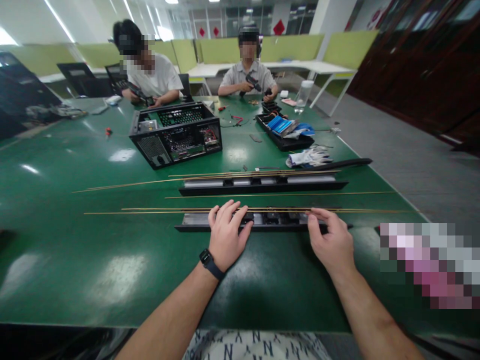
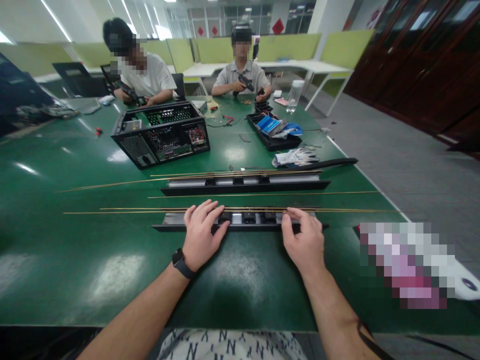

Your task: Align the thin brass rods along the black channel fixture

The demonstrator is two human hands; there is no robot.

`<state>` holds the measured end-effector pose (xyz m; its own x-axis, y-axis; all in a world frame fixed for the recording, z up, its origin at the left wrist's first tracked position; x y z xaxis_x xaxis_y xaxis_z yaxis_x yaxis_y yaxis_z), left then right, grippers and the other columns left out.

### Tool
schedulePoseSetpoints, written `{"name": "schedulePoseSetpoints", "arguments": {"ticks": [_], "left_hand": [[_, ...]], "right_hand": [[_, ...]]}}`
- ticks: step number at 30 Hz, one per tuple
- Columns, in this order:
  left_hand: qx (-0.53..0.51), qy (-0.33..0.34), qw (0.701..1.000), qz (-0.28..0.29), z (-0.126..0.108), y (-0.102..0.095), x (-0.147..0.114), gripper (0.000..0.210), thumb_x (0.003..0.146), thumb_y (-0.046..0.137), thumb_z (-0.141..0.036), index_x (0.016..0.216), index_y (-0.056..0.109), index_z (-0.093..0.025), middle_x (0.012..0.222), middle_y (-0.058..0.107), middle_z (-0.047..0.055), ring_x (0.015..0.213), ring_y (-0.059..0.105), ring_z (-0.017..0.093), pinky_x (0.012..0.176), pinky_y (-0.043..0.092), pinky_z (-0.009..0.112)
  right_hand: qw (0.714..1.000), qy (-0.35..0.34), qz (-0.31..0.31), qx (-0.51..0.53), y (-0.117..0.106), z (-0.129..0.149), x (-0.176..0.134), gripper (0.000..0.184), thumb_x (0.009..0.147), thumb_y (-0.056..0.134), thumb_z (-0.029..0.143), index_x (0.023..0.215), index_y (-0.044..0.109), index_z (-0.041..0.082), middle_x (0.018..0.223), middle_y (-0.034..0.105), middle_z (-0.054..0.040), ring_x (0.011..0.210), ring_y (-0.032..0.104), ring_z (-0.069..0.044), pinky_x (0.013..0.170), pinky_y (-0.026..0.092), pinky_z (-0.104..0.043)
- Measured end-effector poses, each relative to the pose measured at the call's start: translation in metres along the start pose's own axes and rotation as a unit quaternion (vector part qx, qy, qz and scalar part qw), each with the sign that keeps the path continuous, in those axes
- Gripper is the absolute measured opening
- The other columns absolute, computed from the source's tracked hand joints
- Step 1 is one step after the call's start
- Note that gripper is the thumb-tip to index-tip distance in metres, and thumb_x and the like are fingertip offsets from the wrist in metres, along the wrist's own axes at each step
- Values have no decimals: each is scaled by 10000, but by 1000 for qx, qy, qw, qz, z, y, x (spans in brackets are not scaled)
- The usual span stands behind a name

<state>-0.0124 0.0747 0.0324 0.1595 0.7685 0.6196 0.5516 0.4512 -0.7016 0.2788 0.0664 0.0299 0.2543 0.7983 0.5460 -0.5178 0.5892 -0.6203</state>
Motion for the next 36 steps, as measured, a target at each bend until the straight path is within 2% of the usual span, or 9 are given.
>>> {"name": "schedulePoseSetpoints", "arguments": {"ticks": [4,10,13,16,22,25,29,36], "left_hand": [[-2,-1,1000,0,0,0,0,319,1034,724,-304,1349,702,-262,1438,741,121,1436,633,315,1267,303,558],[-3,-6,1000,0,0,0,0,324,1027,726,-294,1350,712,-269,1433,745,117,1433,636,319,1268,298,565],[-4,-5,1000,0,0,-1,0,322,1028,727,-295,1347,711,-266,1435,744,118,1433,636,317,1269,293,562],[-3,-1,1000,-1,0,-1,0,321,1029,727,-296,1348,707,-257,1435,742,120,1435,634,315,1270,291,560],[1,-8,1000,4,0,0,0,323,1025,728,-295,1347,714,-271,1435,743,117,1436,633,320,1270,295,564],[0,-10,1000,6,0,0,0,324,1027,726,-298,1350,714,-273,1439,741,118,1439,630,321,1271,295,564],[-1,-11,1000,8,0,0,-1,324,1030,722,-295,1353,710,-273,1446,736,118,1443,626,321,1275,290,567],[-1,-6,1000,1,-1,-1,0,317,1035,716,-288,1350,701,-266,1438,740,120,1438,632,319,1274,288,562]], "right_hand": [[999,44,-17,-21,-4,-9,2,362,998,578,516,1125,753,226,1050,824,-119,1050,737,-317,1022,545,-513],[1000,-15,13,7,1,4,0,332,1001,598,500,1143,745,239,1074,826,-105,1046,745,-290,1048,540,-492],[1000,22,-5,-2,-1,-4,0,376,1009,576,514,1189,740,227,1091,829,-111,1081,739,-304,1046,536,-503],[998,56,-17,-16,-4,-11,1,376,1010,561,525,1139,749,226,1070,828,-118,1076,735,-315,1022,540,-505],[1000,-11,17,16,1,4,0,342,1006,599,516,1152,739,240,1061,829,-104,1049,747,-293,1035,538,-499],[1000,8,-5,9,-1,0,0,351,1008,591,502,1181,734,232,1068,831,-105,1079,746,-300,1043,532,-508],[999,36,-15,-6,-3,-8,1,355,1002,583,514,1122,757,229,1052,829,-112,1073,743,-309,1023,542,-502],[1000,-1,5,12,-1,2,0,361,1006,595,513,1142,770,228,1071,833,-107,1059,751,-294,1053,548,-502]]}}
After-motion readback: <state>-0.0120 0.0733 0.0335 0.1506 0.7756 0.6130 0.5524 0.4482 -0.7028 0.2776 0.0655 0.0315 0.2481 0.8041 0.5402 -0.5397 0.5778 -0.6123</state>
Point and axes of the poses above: each hand's wrist, its own x-axis towards the middle knuckle, its own y-axis out of the palm, z = x × y, the point moved 7 cm from there along x, towards the middle knuckle
